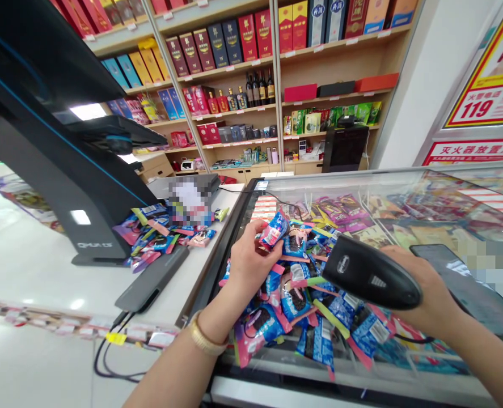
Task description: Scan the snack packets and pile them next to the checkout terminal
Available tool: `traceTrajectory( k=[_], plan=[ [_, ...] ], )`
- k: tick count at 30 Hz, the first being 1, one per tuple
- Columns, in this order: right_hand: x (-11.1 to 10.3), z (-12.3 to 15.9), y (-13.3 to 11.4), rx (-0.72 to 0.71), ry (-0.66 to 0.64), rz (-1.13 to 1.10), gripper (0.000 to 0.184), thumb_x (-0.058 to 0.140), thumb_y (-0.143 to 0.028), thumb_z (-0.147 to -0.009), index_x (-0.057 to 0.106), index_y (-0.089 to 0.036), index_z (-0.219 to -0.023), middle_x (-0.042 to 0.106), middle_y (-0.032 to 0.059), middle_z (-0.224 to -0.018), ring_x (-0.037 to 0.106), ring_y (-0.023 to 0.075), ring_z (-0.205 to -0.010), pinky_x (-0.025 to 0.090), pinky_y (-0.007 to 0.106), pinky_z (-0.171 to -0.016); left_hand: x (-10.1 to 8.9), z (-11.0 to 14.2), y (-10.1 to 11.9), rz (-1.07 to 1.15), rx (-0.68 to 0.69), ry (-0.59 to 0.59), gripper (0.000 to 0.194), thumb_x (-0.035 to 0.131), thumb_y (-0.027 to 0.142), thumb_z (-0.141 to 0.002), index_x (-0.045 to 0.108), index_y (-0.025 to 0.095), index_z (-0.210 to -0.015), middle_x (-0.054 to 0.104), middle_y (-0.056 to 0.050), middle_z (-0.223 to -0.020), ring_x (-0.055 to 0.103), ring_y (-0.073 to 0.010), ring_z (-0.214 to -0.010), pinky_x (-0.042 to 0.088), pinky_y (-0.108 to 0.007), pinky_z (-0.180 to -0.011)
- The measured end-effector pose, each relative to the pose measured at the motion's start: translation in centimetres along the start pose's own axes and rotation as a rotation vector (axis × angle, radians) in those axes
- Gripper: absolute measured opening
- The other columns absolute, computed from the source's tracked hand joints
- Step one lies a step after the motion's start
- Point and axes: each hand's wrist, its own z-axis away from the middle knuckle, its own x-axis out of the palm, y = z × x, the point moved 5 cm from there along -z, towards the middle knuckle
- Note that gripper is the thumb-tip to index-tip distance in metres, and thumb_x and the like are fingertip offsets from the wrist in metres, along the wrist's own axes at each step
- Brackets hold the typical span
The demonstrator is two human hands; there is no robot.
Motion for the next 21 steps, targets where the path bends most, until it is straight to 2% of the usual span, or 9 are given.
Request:
traceTrajectory(
  k=[4, 6, 9, 11, 13, 15, 18, 21],
  plan=[
    [-0.2, 0.1, 0.0, -0.008, 0.038, 0.004, 0.020, 0.062, -0.039, -0.089, 0.073, -0.029, -0.103, 0.074, 0.0036, -0.082, 0.070, 0.0222, -0.072, 0.055, 0.032, -0.064, 0.0, 0.1, 0.1, 0.016, -0.012, -0.014, 0.032, 0.073, 0.028, -0.082, 0.059, 0.023, -0.111, 0.074, -0.001, -0.102, 0.071, -0.0136, -0.072, 0.060, -0.026, -0.070],
    [-0.4, 0.1, 0.1, -0.022, 0.071, 0.018, 0.021, 0.061, -0.039, -0.090, 0.072, -0.028, -0.104, 0.074, 0.0035, -0.082, 0.070, 0.0224, -0.071, 0.055, 0.032, -0.063, -0.3, -0.2, -0.7, 0.049, -0.044, 0.017, 0.032, 0.073, 0.031, -0.083, 0.060, 0.023, -0.111, 0.073, -0.001, -0.101, 0.070, -0.0125, -0.069, 0.058, -0.024, -0.064],
    [-0.9, 0.1, 0.5, -0.057, 0.120, 0.062, 0.015, 0.062, -0.034, -0.089, 0.069, -0.027, -0.099, 0.073, 0.0014, -0.076, 0.069, 0.0214, -0.065, 0.053, 0.031, -0.060, -1.2, -1.3, -3.7, 0.056, -0.119, 0.139, 0.034, 0.068, 0.031, -0.088, 0.061, 0.020, -0.119, 0.074, -0.006, -0.107, 0.074, -0.0161, -0.082, 0.061, -0.026, -0.073],
    [-1.2, 0.0, 0.8, -0.079, 0.144, 0.105, 0.014, 0.062, -0.028, -0.086, 0.068, -0.026, -0.099, 0.073, 0.0006, -0.076, 0.070, 0.0211, -0.063, 0.053, 0.030, -0.058, -1.3, -2.0, -6.1, 0.017, -0.170, 0.146, 0.036, 0.063, 0.026, -0.091, 0.061, 0.018, -0.126, 0.075, -0.010, -0.118, 0.075, -0.0196, -0.095, 0.062, -0.031, -0.085],
    [-1.5, -0.2, 1.0, -0.094, 0.161, 0.146, 0.018, 0.061, -0.024, -0.084, 0.066, -0.025, -0.102, 0.075, 0.0013, -0.078, 0.071, 0.0216, -0.062, 0.053, 0.030, -0.055, -0.6, -2.4, -8.1, -0.066, -0.219, 0.043, 0.037, 0.061, 0.020, -0.091, 0.065, 0.018, -0.128, 0.075, -0.011, -0.125, 0.074, -0.0231, -0.109, 0.059, -0.035, -0.097],
    [-1.5, -0.5, 1.0, -0.124, 0.152, 0.181, 0.018, 0.060, -0.023, -0.084, 0.064, -0.024, -0.101, 0.076, 0.0021, -0.080, 0.071, 0.0214, -0.060, 0.053, 0.030, -0.053, 0.6, -2.3, -9.4, -0.152, -0.271, -0.122, 0.040, 0.061, 0.016, -0.091, 0.068, 0.019, -0.130, 0.075, -0.010, -0.129, 0.072, -0.0257, -0.118, 0.056, -0.037, -0.105],
    [-1.7, -1.0, 0.5, -0.160, 0.156, 0.202, 0.012, 0.059, -0.024, -0.085, 0.063, -0.024, -0.096, 0.076, 0.0015, -0.078, 0.067, 0.0194, -0.052, 0.053, 0.029, -0.051, 2.1, -1.8, -9.6, -0.194, -0.319, -0.335, 0.041, 0.057, 0.023, -0.096, 0.067, 0.019, -0.136, 0.074, -0.011, -0.132, 0.070, -0.0285, -0.122, 0.054, -0.040, -0.108],
    [-1.9, -1.1, 0.3, -0.157, 0.187, 0.189, 0.012, 0.059, -0.026, -0.085, 0.065, -0.025, -0.096, 0.076, 0.0008, -0.076, 0.063, 0.0189, -0.047, 0.052, 0.030, -0.049, 1.9, -1.9, -9.0, -0.137, -0.304, -0.404, 0.045, 0.044, 0.031, -0.103, 0.064, 0.017, -0.141, 0.069, -0.011, -0.139, 0.065, -0.0262, -0.130, 0.050, -0.038, -0.112]
  ],
)
